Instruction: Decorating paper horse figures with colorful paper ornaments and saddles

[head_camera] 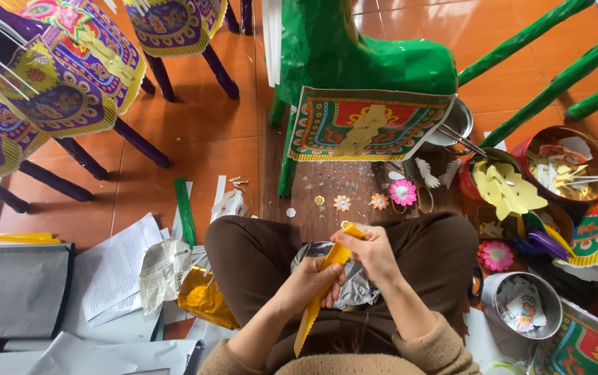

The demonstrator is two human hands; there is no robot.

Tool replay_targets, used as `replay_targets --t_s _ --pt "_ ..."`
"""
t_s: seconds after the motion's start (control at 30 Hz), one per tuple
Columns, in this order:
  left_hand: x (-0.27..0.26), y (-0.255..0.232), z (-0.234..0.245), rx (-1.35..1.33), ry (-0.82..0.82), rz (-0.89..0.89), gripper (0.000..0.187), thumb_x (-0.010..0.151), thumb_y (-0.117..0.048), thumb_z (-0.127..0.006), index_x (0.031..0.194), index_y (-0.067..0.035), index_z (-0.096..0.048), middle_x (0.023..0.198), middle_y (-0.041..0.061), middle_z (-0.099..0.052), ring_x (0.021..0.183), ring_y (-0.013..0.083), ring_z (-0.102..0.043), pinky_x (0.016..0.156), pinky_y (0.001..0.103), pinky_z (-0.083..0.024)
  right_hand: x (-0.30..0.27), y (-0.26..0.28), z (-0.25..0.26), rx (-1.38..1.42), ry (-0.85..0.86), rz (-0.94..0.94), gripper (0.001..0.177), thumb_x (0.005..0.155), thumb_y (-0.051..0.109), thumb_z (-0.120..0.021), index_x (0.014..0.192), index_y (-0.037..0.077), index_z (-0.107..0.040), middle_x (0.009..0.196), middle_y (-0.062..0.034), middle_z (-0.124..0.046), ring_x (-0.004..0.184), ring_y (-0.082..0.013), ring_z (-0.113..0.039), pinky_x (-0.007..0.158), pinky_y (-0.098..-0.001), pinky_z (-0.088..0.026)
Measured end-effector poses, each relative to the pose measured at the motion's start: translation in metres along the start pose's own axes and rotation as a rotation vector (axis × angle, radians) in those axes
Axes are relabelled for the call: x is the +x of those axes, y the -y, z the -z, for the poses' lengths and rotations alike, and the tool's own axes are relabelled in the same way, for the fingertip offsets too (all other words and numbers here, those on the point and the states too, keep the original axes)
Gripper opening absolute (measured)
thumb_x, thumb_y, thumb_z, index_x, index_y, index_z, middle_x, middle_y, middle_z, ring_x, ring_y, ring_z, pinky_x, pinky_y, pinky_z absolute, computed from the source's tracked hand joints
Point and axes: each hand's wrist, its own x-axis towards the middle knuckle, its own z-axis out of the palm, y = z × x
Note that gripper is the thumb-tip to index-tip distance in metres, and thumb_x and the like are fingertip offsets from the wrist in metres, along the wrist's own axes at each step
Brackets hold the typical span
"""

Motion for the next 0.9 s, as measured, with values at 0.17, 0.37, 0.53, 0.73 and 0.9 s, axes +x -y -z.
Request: replay_targets --t_s 0.17,0.37,0.53,0.73,0.9 --pt "-0.008 0.0 0.0 0.072 -0.048 0.124 0.027 0.105 -0.021 -0.049 0.087 -0.003 -0.058 0.058 0.007 -0.061 0.042 0.0102 -0.056 0.04 0.018 -0.046 0.025 0.017 0.036 0.007 -0.302 0.202 0.014 0.087 0.004 -0.06 0.078 0.002 -0.07 0.063 -0.0054 -0.061 0.049 -0.0109 -0.042 0.042 -0.0244 -0.03" --pt "0.028 0.016 0.02 0.066 -0.217 -0.117 0.028 0.102 -0.017 -0.053 0.083 0.003 -0.058 0.055 0.019 -0.062 0.041 0.0233 -0.064 0.039 0.03 -0.054 -0.009 0.017 -0.02 0.023 -0.131 0.068 0.026 0.091 0.015 -0.057 0.085 -0.004 -0.072 0.048 -0.0121 -0.05 0.035 -0.0162 -0.046 0.032 -0.0265 -0.038" --pt "0.035 0.029 0.014 0.082 -0.168 -0.118 0.033 0.101 -0.017 -0.054 0.075 0.002 -0.058 0.053 0.016 -0.062 0.042 0.0206 -0.063 0.039 0.029 -0.053 -0.011 0.015 -0.03 -0.035 -0.234 0.037 0.009 0.079 -0.002 -0.07 0.071 -0.002 -0.07 0.041 -0.0111 -0.054 0.032 -0.0147 -0.054 0.03 -0.0251 -0.043" --pt "0.031 0.039 0.015 0.062 -0.068 -0.102 0.02 0.1 -0.01 -0.054 0.087 0.004 -0.055 0.057 0.016 -0.061 0.045 0.0235 -0.064 0.043 0.031 -0.055 0.0 -0.02 0.006 0.086 -0.276 0.073 0.01 0.092 0.003 -0.067 0.082 0.001 -0.068 0.047 -0.0029 -0.039 0.037 -0.0077 -0.036 0.034 -0.0183 -0.032" --pt "0.051 0.064 0.031 0.032 -0.161 -0.122 0.019 0.098 -0.01 -0.058 0.088 0.005 -0.054 0.056 0.015 -0.061 0.043 0.02 -0.063 0.04 0.027 -0.053 -0.026 0.015 -0.044 -0.211 -0.105 0.018 0.015 0.081 0.008 -0.079 0.07 -0.001 -0.073 0.052 -0.0051 -0.058 0.045 -0.0065 -0.046 0.036 -0.0185 -0.04"
